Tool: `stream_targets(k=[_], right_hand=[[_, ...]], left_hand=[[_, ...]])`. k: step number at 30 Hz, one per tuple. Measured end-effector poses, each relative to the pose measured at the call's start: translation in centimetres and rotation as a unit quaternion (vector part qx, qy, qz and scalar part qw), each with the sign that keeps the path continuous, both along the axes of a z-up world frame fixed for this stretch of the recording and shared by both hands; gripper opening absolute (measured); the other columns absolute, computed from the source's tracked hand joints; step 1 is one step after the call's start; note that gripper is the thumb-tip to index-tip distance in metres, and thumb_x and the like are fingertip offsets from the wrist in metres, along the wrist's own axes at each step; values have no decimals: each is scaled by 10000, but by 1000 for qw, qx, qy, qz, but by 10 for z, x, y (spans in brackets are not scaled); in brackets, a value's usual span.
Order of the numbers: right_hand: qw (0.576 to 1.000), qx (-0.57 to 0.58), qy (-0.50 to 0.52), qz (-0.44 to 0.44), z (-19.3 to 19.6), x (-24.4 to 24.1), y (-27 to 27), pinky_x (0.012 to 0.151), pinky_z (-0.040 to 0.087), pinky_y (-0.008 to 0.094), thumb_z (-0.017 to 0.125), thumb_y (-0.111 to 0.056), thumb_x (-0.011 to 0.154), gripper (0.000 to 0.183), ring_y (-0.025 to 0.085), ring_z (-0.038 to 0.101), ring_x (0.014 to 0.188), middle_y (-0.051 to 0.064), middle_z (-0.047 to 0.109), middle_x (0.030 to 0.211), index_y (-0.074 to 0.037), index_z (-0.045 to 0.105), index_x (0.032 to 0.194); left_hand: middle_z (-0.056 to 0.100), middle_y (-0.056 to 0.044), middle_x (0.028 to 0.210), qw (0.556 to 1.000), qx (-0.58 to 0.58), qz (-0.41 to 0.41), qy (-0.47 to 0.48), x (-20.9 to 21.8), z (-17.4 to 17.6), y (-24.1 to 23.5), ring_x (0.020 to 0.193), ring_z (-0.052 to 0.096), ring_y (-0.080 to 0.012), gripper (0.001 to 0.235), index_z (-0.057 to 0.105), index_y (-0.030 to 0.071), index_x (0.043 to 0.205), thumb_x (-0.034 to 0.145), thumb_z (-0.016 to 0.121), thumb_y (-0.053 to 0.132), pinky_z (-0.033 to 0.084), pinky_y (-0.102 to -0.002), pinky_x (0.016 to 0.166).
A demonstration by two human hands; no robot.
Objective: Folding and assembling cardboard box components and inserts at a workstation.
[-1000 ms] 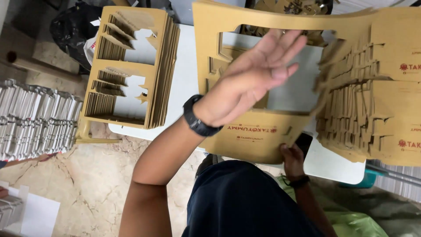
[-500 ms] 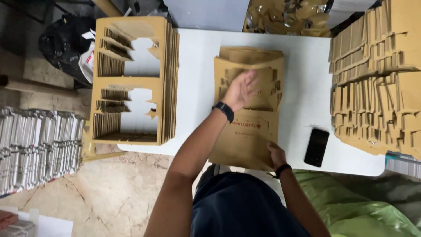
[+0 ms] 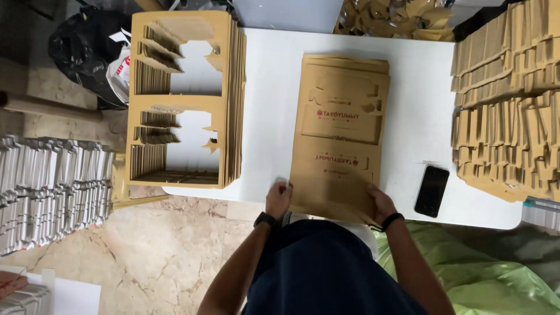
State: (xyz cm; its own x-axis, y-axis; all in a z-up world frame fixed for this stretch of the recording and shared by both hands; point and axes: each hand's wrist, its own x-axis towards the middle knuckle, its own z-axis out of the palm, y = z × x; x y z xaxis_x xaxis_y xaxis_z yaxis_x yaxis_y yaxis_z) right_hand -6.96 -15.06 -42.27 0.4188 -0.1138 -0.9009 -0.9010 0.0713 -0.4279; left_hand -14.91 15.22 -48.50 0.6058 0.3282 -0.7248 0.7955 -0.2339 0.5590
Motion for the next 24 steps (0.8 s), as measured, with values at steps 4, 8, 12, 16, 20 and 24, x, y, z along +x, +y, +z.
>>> stream_targets(k=[4, 8, 12, 16, 20, 24], right_hand=[[999, 31, 43, -11, 10, 3, 1, 1176, 333, 617, 697, -411, 957, 744, 441, 335, 1483, 181, 311, 1652, -213, 368, 1594], [999, 19, 44, -12, 58, 2, 29, 1172, 359, 573, 734, -401, 940, 762, 401, 374, 1472, 175, 365, 1625, -176, 392, 1581], [999, 6, 45, 5, 72, 1, 39, 1193, 339, 540, 720, -405, 954, 773, 378, 347, 1494, 160, 353, 1636, -156, 363, 1593], [999, -7, 25, 22, 57, -4, 36, 1233, 261, 559, 679, -413, 986, 794, 376, 258, 1533, 173, 256, 1673, -113, 290, 1610], [1000, 1, 5, 10, 66, -6, 47, 1241, 227, 597, 619, -382, 1020, 780, 428, 166, 1557, 220, 185, 1691, -89, 224, 1625], [1000, 3, 6, 11, 80, -5, 57, 1247, 212, 596, 612, -365, 1029, 773, 411, 149, 1565, 208, 167, 1699, -93, 209, 1631]], left_hand=[[620, -140, 1331, 997, -72, 13, -27, -24, -16, -9, 1248, 628, -326, 535, 626, 128, 1315, 955, 629, 523, 518, -445, 1067], [601, -185, 1358, 997, -77, 14, -17, -11, 39, -1, 1289, 588, -367, 604, 644, 81, 1314, 953, 637, 566, 485, -475, 1087], [593, -173, 1397, 994, -107, 19, 15, -2, 45, 7, 1323, 571, -347, 686, 621, 102, 1360, 948, 601, 650, 470, -475, 1094], [621, -239, 1317, 991, -132, -18, -13, -3, 30, 4, 1287, 582, -414, 630, 531, 42, 1401, 993, 579, 520, 484, -508, 1044], [664, -243, 1187, 995, -93, -23, -20, -4, 28, 4, 1231, 607, -448, 471, 574, 42, 1278, 1003, 587, 424, 493, -515, 1005], [633, -249, 1316, 995, -102, -12, 1, -6, 24, 7, 1309, 574, -404, 593, 542, 27, 1371, 982, 631, 466, 484, -495, 1071]])
